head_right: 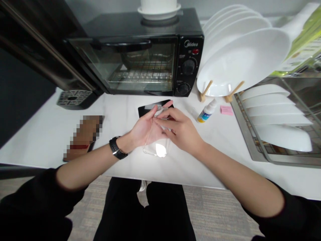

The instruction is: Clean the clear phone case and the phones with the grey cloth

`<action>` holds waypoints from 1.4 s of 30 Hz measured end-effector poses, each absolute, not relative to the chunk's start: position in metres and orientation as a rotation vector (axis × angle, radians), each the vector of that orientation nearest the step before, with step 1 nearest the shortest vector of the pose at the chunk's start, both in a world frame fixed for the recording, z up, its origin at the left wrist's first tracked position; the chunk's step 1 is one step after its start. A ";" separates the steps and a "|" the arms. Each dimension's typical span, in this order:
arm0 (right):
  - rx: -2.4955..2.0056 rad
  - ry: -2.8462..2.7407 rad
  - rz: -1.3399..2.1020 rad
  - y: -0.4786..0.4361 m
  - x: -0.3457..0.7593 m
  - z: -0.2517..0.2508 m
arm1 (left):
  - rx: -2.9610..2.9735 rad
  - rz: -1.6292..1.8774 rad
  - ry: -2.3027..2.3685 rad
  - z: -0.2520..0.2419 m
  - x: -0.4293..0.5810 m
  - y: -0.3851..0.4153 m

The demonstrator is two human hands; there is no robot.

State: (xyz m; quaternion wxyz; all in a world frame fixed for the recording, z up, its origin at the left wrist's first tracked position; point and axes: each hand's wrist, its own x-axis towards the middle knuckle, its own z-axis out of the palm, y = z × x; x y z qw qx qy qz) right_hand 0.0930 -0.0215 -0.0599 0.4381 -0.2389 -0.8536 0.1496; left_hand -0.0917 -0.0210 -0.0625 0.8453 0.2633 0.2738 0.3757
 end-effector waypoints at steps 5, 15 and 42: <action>-0.251 -2.425 0.548 -0.036 0.087 -0.053 | 0.723 0.768 0.592 -0.063 -0.096 -0.019; -0.605 -2.448 0.639 -0.011 0.114 -0.030 | 0.552 0.752 0.527 -0.055 -0.098 -0.020; -0.636 -2.630 0.722 -0.019 0.118 -0.012 | 0.592 0.757 0.506 -0.059 -0.095 -0.023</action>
